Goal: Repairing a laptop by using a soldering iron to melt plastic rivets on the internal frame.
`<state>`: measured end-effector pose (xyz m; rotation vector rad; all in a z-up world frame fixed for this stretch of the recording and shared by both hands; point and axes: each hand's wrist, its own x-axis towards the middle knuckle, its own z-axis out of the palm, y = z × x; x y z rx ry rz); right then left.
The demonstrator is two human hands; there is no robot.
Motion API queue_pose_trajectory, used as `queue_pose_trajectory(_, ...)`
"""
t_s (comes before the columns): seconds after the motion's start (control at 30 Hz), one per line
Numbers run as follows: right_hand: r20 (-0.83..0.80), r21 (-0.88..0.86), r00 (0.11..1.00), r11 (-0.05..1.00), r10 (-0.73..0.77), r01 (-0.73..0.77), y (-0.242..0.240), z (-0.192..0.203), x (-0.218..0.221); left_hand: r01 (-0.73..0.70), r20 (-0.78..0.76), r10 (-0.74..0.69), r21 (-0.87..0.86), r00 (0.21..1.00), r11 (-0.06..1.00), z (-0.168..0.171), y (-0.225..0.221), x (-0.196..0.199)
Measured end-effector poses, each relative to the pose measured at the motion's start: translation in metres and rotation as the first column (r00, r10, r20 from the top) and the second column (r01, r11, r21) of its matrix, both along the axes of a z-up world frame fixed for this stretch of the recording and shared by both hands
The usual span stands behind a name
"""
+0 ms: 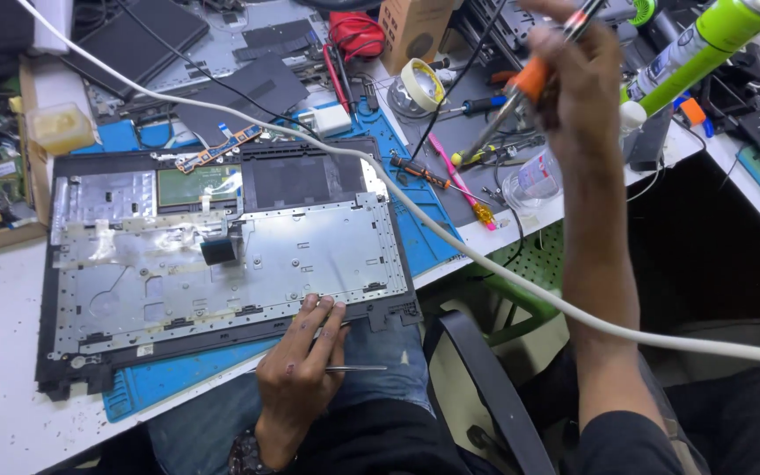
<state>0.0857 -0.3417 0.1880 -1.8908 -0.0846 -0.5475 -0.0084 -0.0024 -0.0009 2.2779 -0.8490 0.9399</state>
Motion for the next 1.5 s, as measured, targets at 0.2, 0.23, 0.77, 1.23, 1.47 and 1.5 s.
queue_pose_trajectory(0.2, 0.076, 0.223, 0.985, 0.966, -0.154, 0.134, -0.008, -0.023, -0.012, 0.027, -0.029, -0.027, -0.001, 0.999, 1.0, -0.004, 0.004, 0.001)
queue_pose_trajectory(0.23, 0.047, 0.337, 0.992, 0.937, -0.116, 0.093, -0.006, -0.043, -0.022, 0.042, -0.016, -0.042, -0.004, 0.999, 0.999, -0.005, 0.005, 0.002)
queue_pose_trajectory(0.77, 0.035, 0.507, 0.998, 0.861, -0.055, 0.03, 0.002, -0.168, -0.041, 0.096, -0.013, -0.097, 0.268, 0.995, 0.959, 0.022, -0.008, 0.011)
queue_pose_trajectory(1.23, 0.031, 0.389, 0.996, 0.919, -0.083, 0.064, -0.009, -0.195, -0.046, 0.31, 0.1, -0.369, 0.369, 0.924, 0.876, 0.048, -0.015, 0.028)
queue_pose_trajectory(1.47, 0.068, 0.397, 0.997, 0.918, -0.028, -0.001, -0.013, -0.201, -0.048, 0.123, 0.068, -0.206, 0.607, 0.976, 0.785, 0.043, -0.021, 0.029)
queue_pose_trajectory(1.5, 0.072, 0.397, 0.997, 0.918, -0.027, -0.003, -0.012, -0.2, -0.049, 0.121, 0.071, -0.205, 0.607, 0.976, 0.786, 0.045, -0.024, 0.032)
